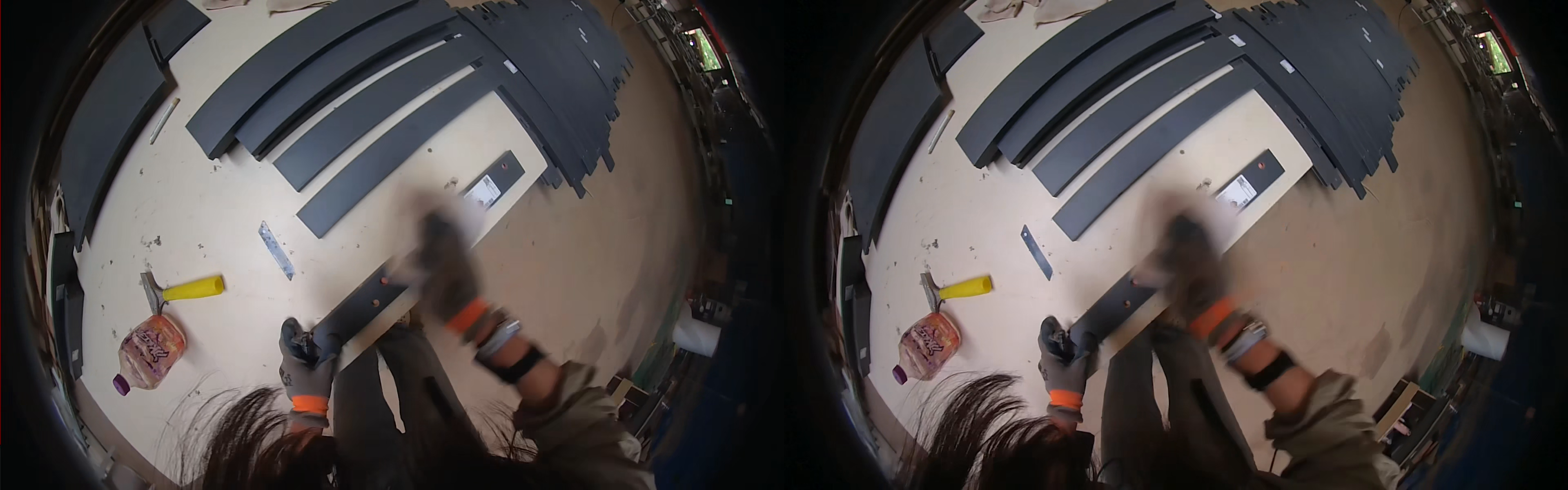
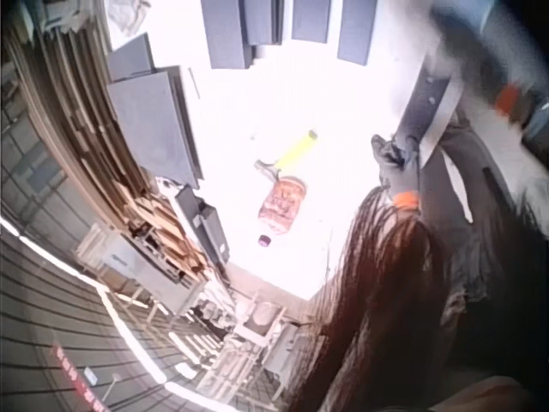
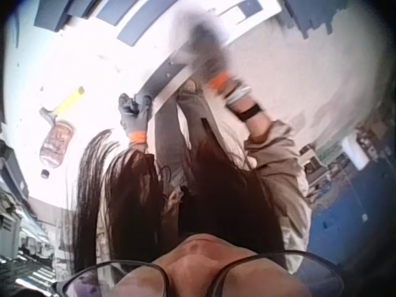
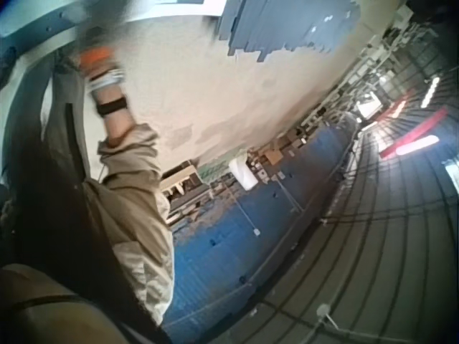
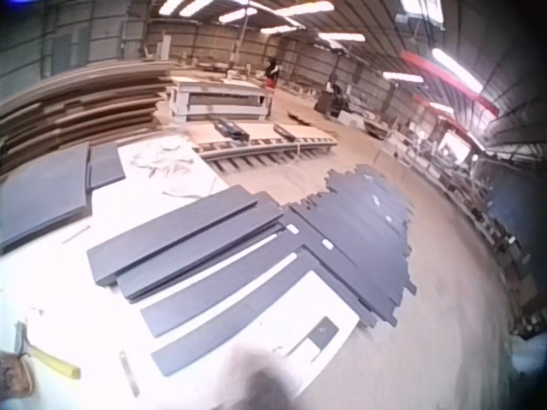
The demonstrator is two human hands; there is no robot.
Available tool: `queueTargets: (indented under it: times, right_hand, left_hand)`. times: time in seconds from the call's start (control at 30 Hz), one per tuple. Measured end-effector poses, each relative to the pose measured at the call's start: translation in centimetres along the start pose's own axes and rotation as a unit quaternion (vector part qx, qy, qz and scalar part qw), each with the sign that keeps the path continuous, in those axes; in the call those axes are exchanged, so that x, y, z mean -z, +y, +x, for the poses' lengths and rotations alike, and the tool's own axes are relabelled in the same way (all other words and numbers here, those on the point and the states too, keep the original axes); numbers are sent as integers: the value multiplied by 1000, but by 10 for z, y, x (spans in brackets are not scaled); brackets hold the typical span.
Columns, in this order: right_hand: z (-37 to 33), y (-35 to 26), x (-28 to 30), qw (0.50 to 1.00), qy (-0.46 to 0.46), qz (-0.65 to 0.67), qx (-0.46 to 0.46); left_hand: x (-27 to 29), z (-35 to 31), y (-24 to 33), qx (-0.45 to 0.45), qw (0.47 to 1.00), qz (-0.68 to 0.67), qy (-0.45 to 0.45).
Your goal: The person uses a scraper and a cloth to clean a wooden board, then wipes down several other boards with the cloth, occasionally using a small blade to trim the edges.
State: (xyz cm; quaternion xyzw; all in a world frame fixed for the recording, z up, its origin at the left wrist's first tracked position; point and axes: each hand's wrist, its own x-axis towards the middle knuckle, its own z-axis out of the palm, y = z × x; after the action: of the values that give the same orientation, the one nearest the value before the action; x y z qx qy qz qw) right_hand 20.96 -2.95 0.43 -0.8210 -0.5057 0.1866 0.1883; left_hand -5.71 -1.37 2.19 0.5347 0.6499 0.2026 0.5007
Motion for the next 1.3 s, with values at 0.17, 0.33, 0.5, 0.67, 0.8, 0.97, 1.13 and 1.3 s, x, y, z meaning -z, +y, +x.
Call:
queueTargets:
  times: [0.17,0.33,0.5,0.67,0.8,0.97,1.13,1.3]
  right_hand:
    - [-56,-64,-12,954,-196,-3,225]
    - [-1,30,52,973,22,-131,191]
    - [-85,-28,-49,945,-68,-51,316]
    - [-64,-2,-40,965,-53,33,255]
    - [-34,19,14,975,46,-51,210]
    - [-96,-67,-48,977,-119,-13,175]
    - [-65,-63,-30,964,-158,-97,191]
    - [-6,33,10,989,92,96,68]
  left_hand:
    - [-1,-2,-4,9,990,-143,-18]
    - [-17,-1,-15,53,989,-137,-8]
    - [-4,9,-45,-4,982,-188,-17]
    - [-4,1,-13,6,995,-104,-7]
    - [-2,-3,-1,40,998,-55,3]
    - [-2,16,-45,-60,998,-20,-12]
    - [3,13,-37,-171,981,-92,-12]
    - [-13,9,-15,19,994,-107,-23]
